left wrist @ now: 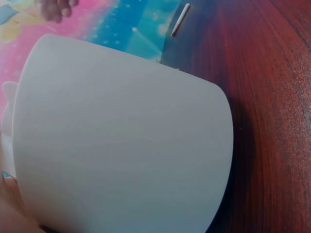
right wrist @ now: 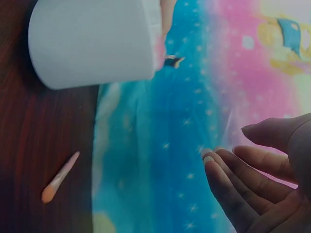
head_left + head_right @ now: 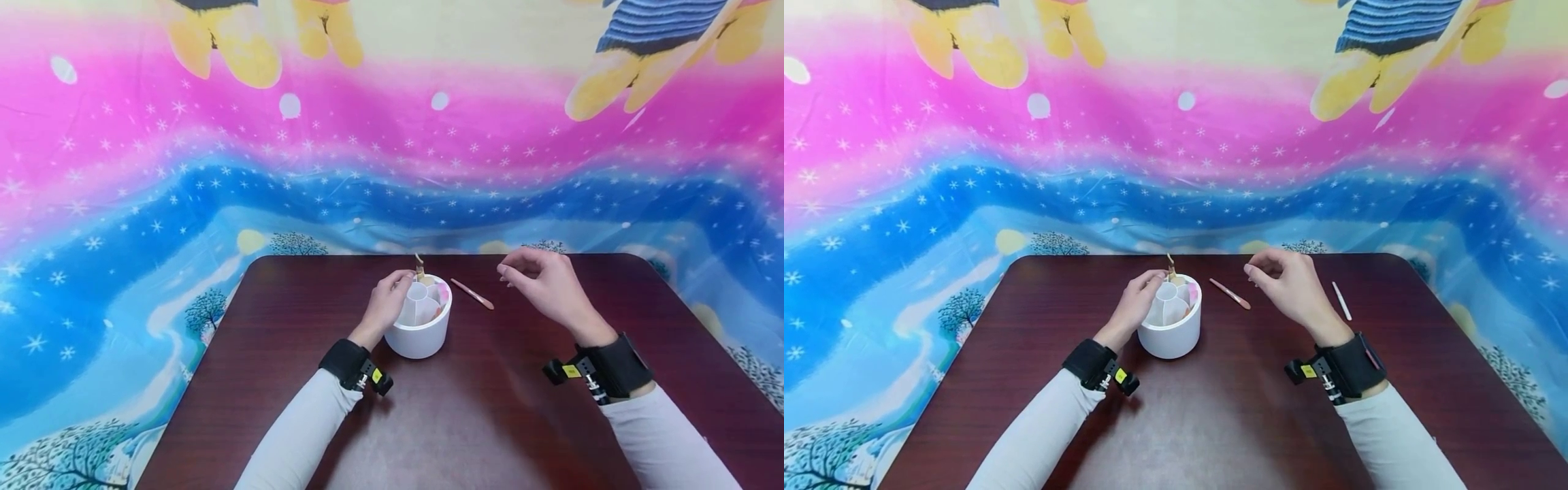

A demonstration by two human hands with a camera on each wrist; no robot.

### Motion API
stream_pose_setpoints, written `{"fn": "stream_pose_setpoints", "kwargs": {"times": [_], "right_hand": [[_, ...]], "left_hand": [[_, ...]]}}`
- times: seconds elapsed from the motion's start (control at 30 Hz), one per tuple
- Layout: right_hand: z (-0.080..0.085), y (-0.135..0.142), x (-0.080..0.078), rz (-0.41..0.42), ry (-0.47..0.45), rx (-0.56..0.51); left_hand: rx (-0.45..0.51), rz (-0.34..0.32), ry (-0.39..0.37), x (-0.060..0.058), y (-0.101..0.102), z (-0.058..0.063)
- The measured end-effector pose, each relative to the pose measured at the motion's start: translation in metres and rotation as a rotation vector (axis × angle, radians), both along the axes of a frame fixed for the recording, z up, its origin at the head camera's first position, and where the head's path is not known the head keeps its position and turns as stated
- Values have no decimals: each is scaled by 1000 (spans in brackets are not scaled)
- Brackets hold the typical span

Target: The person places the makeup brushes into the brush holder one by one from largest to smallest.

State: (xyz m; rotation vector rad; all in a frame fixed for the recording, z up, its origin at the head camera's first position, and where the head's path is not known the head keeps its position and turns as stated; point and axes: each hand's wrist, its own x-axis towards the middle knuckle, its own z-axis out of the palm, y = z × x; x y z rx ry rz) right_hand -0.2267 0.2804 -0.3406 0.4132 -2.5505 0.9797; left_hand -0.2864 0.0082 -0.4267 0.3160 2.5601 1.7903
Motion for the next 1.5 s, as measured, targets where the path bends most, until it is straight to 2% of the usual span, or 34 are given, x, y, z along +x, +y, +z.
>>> {"fn": "stream_pose_setpoints", "kwargs": {"times": [0.2, 0.43, 0.67, 0.8, 0.9, 1.17, 1.4, 1.5], "right_hand": [[-20, 8, -14, -14, -84, 32], [-53, 8, -36, 50, -188, 79], [-87, 2, -52, 86, -365, 131], [-98, 3, -58, 94, -437, 120], [-103, 6, -63, 66, -476, 93], [-105, 8, -81, -39, -462, 105], [-113, 4, -94, -93, -420, 192], [-117, -2, -96, -105, -434, 219]], "left_hand": [[2, -4, -1, 0, 0, 0], [2, -12, -4, 0, -2, 2], [0, -16, -2, -1, -2, 1], [-7, -15, -2, 0, -2, 1], [-10, -13, 2, 0, -1, 1], [-5, -15, 7, -1, -2, 3], [-4, -15, -11, 0, -1, 3], [1, -10, -13, 1, -1, 2]]}}
